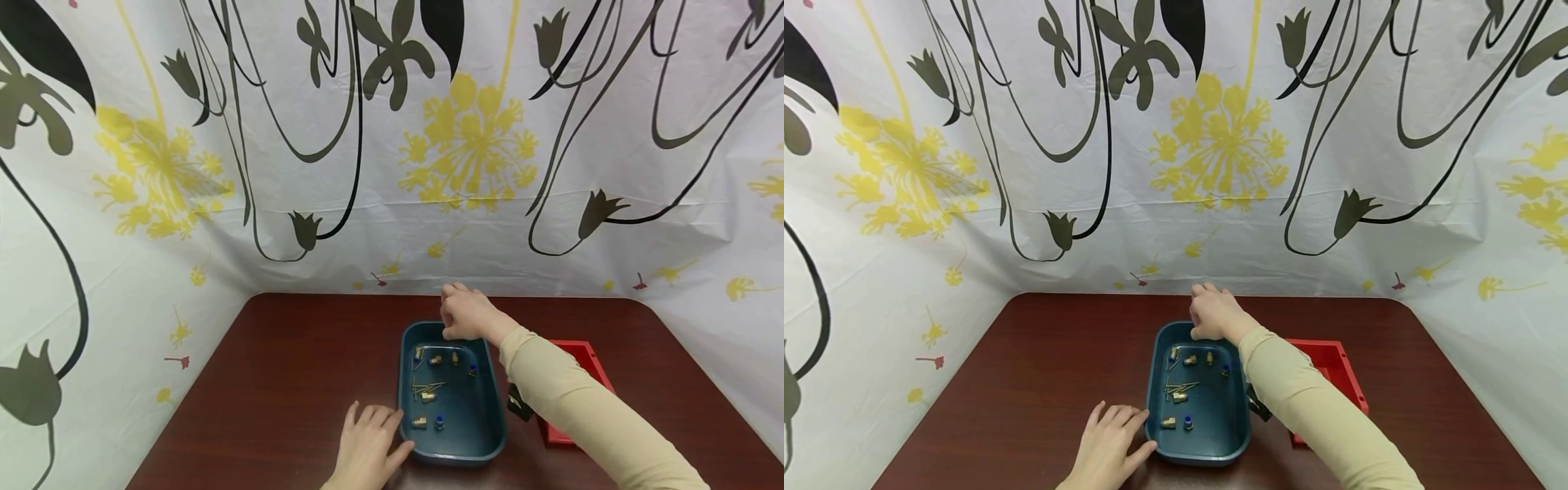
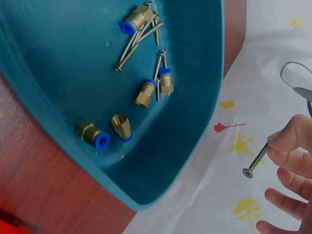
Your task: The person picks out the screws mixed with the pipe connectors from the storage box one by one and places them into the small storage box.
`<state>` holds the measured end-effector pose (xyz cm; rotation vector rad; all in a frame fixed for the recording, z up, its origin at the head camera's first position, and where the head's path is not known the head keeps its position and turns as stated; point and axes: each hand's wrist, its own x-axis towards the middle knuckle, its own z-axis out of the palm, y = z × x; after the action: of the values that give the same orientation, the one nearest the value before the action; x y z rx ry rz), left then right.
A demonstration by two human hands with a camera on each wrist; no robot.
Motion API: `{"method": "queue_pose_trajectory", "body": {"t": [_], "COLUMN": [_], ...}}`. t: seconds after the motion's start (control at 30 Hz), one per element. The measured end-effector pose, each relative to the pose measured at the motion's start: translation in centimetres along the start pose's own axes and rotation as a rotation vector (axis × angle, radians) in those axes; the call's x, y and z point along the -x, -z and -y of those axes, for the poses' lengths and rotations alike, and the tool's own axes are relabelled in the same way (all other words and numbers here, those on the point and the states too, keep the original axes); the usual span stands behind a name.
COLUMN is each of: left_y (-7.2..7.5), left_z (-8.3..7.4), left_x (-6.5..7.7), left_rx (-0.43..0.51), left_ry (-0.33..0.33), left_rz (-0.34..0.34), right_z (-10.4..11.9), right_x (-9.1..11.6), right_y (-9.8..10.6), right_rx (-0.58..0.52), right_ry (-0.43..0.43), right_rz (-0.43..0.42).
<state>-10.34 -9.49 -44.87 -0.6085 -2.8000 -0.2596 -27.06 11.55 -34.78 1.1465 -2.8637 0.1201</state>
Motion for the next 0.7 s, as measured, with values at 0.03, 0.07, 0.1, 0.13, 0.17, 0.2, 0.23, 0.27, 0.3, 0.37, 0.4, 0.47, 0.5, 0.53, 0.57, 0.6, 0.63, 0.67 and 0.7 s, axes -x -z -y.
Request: {"method": "queue_pose_trajectory", "body": {"t": [0.03,0.07,0.1,0.13,0.17,0.2,0.23,0.27,0.3,0.37,0.4,0.47,0.5,0.53,0.57,0.6,0.63,0.67,0.7], "left_y": [0.0,0.0,0.1,0.1,0.1,0.1,0.2,0.2,0.2,0.2,0.2,0.1,0.1,0.1,0.1,0.0,0.0,0.0,0.0], "left_z": [0.0,0.0,0.0,0.0,0.0,0.0,-0.1,-0.1,-0.1,-0.1,-0.1,-0.1,-0.1,-0.1,-0.1,-0.1,-0.1,-0.1,-0.1], "left_x": [0.0,0.0,0.0,0.0,0.0,0.0,0.0,0.0,0.0,0.0,0.0,0.0,0.0,0.0,0.0,0.0,0.0,0.0,0.1], "left_rx": [0.000,-0.001,-0.001,-0.002,-0.005,-0.006,-0.006,-0.009,-0.012,-0.015,-0.016,-0.017,-0.015,-0.014,-0.013,-0.013,-0.011,-0.009,-0.008], "left_ry": [0.001,0.002,0.004,0.006,0.008,0.007,0.008,0.007,0.007,0.003,0.002,0.003,0.003,0.004,0.004,0.004,0.005,0.006,0.006], "left_rz": [0.003,0.003,0.006,0.010,0.013,0.015,0.016,0.015,0.014,0.009,0.007,0.006,0.005,0.005,0.005,0.005,0.005,0.005,0.002], "right_z": [-0.1,-0.2,-0.3,-0.4,-0.5,-0.6,-0.7,-0.8,-0.9,-1.0,-1.1,-1.3,-1.4,-1.5,-1.6,-1.7,-1.8,-1.9,-2.0], "right_x": [0.1,0.2,0.3,0.5,0.6,0.7,0.8,1.0,1.1,1.4,1.5,1.7,1.8,1.9,2.0,2.2,2.3,2.4,2.6], "right_y": [0.2,0.3,0.5,0.6,0.8,1.0,1.1,1.3,1.4,1.7,1.9,2.1,2.3,2.4,2.5,2.6,2.8,2.9,3.0], "right_rx": [0.003,0.003,0.004,0.005,0.003,0.002,0.001,0.003,0.007,0.012,0.018,0.025,0.024,0.025,0.029,0.033,0.034,0.035,0.035], "right_ry": [0.001,0.002,0.002,0.003,0.000,-0.002,-0.002,-0.005,-0.008,-0.011,-0.011,-0.013,-0.013,-0.014,-0.014,-0.016,-0.019,-0.019,-0.019], "right_rz": [0.000,-0.001,-0.002,-0.002,-0.004,-0.005,-0.006,-0.007,-0.008,-0.010,-0.011,-0.013,-0.015,-0.017,-0.020,-0.025,-0.030,-0.037,-0.044]}}
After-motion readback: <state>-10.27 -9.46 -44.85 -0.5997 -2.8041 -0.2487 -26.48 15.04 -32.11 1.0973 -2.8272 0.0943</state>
